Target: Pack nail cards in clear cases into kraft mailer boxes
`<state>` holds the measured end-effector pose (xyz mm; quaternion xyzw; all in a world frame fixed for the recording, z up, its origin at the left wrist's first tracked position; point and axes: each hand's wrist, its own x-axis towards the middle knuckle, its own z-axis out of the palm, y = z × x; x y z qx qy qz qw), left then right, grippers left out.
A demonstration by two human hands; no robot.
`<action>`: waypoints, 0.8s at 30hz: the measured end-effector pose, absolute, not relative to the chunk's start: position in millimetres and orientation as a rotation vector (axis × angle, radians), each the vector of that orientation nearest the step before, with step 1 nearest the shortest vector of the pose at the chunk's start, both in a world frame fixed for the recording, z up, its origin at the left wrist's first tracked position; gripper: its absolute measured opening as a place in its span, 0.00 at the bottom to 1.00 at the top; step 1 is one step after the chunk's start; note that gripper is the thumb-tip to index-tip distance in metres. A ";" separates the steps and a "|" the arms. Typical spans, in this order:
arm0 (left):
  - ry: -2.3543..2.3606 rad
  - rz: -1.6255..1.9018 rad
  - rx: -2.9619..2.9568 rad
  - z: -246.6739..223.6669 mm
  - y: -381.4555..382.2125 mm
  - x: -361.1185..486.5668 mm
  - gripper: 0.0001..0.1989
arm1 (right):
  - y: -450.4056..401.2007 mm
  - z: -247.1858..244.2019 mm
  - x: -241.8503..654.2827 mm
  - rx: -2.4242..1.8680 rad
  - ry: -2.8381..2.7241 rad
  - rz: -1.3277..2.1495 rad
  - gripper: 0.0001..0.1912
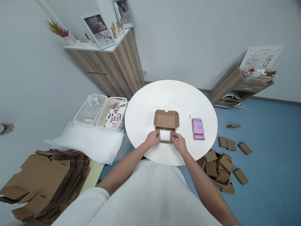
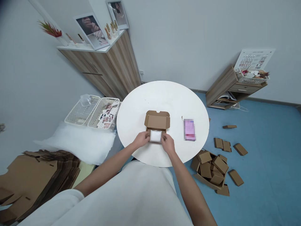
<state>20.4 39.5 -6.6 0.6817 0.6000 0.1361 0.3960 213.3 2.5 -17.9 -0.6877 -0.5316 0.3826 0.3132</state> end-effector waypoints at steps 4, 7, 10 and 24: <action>1.649 0.565 1.564 -3.0 60.4 -0.1 0.18 | 21.9 -14.2 244.8 -1.862 -1.136 1.006 0.21; 1.652 0.605 1.332 -2.1 78.9 -6.8 0.25 | 39.6 -15.9 262.8 -1.847 -0.955 1.188 0.26; 1.570 0.603 1.095 -0.6 91.0 -3.8 0.31 | 55.0 -18.4 268.2 -1.845 -0.849 1.424 0.33; 1.217 0.697 0.889 13.1 92.2 6.0 0.40 | 75.2 3.9 240.5 -1.445 -0.917 1.683 0.33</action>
